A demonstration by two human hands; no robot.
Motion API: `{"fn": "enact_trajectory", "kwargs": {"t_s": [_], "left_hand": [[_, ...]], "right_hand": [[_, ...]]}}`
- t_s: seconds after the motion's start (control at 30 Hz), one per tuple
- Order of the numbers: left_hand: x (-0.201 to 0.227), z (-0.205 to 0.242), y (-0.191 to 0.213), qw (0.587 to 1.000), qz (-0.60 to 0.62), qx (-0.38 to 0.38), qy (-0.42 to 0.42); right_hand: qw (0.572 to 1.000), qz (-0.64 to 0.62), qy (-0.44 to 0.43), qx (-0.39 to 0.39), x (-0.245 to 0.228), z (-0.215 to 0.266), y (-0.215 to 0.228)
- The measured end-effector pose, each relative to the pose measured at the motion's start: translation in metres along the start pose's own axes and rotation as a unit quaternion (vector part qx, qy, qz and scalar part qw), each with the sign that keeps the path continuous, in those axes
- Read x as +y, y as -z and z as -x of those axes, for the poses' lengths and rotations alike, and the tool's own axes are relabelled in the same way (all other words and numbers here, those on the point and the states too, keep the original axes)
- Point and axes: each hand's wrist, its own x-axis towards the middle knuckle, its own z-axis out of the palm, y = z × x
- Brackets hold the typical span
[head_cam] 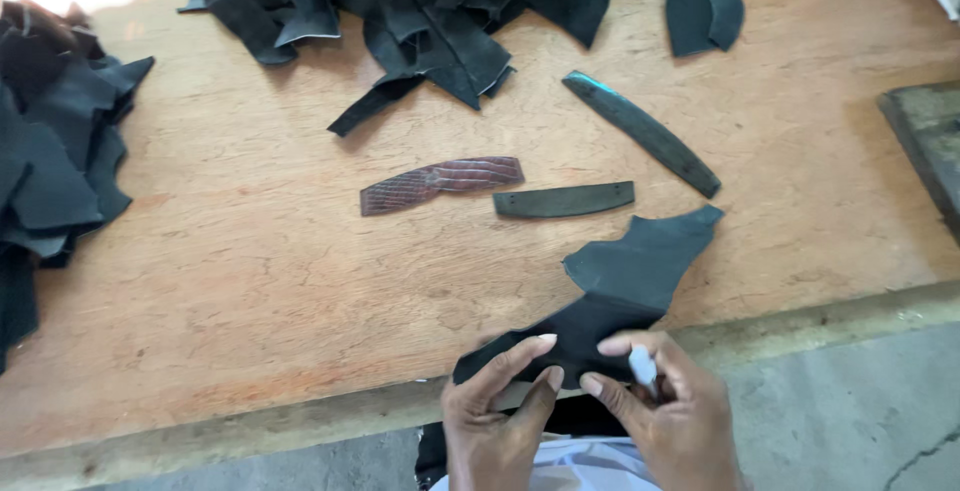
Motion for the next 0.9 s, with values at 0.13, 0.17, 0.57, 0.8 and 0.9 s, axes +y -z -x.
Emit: {"fn": "enact_trajectory", "kwargs": {"t_s": [0.13,0.17,0.57,0.8,0.9], "left_hand": [[0.018,-0.013,0.019,0.953,-0.258,-0.108,-0.112],[0.024,-0.019,0.023,0.955,-0.248,-0.141,-0.083],[0.046,-0.048,0.021,0.961,-0.034,-0.266,0.064],[0.029,-0.040,0.011,0.976,0.000,-0.216,0.037],[0.032,-0.040,0.007,0.970,-0.108,-0.210,-0.065]], "right_hand": [[0.989,-0.096,-0.088,-0.070,-0.010,-0.012,0.017],[0.985,-0.104,-0.108,-0.085,-0.013,-0.013,0.020],[0.992,-0.059,-0.025,-0.109,-0.032,-0.020,0.036],[0.998,0.005,0.030,-0.064,-0.032,-0.017,0.028],[0.995,-0.013,0.093,-0.038,-0.035,-0.016,0.022]]}}
